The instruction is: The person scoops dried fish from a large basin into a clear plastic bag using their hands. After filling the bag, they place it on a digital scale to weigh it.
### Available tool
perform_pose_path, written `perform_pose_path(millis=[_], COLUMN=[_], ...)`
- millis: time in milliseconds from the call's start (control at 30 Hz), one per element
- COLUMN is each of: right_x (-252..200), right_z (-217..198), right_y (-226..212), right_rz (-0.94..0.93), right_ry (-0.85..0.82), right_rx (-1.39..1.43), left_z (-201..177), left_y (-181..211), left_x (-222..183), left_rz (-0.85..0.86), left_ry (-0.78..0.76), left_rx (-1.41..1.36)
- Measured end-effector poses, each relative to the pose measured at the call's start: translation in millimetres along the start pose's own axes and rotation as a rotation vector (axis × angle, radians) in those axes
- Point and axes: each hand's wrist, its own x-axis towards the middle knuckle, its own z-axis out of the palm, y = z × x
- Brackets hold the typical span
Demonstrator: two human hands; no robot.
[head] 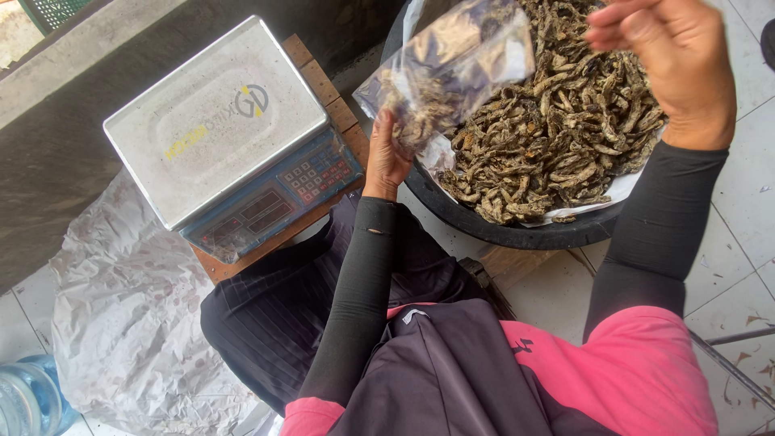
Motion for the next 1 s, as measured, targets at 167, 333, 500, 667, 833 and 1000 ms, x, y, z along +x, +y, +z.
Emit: perform_pose_path(millis=[167, 333, 500, 667, 833, 1000], right_x=[-15.7, -42.7, -38.5, -32.8, -62.2, -113.3], right_z=[16.6, 87.9, 141.5, 160.6, 164.4, 137.8], right_y=[136.5, 247.2, 284.7, 289.6, 296.3, 283.8], right_rz=[0.393, 0.810, 0.806, 0.848, 0.708, 0.688], right_ry=[0.358, 0.043, -0.053, -0.009, 0.088, 0.324], right_rx=[0.044, -0.498, -0.876, -0.949, -0.834, -0.587], left_z=[3.7, -3.2, -5.9, -3.2, -0.1, -0.7], left_y=[2.3, -5.0, -9.3, -8.8, -5.4, -6.2], left_x=[-2.8, 5.6, 8.4, 3.4, 2.1, 0.3], left_rz=[0.002, -0.032, -0.004, 0.021, 0.009, 0.024], left_ry=[0.024, 0.108, 0.100, 0.010, 0.075, 0.035], left_rx=[-0.034, 0.011, -0.023, -0.062, -0.053, -0.037])
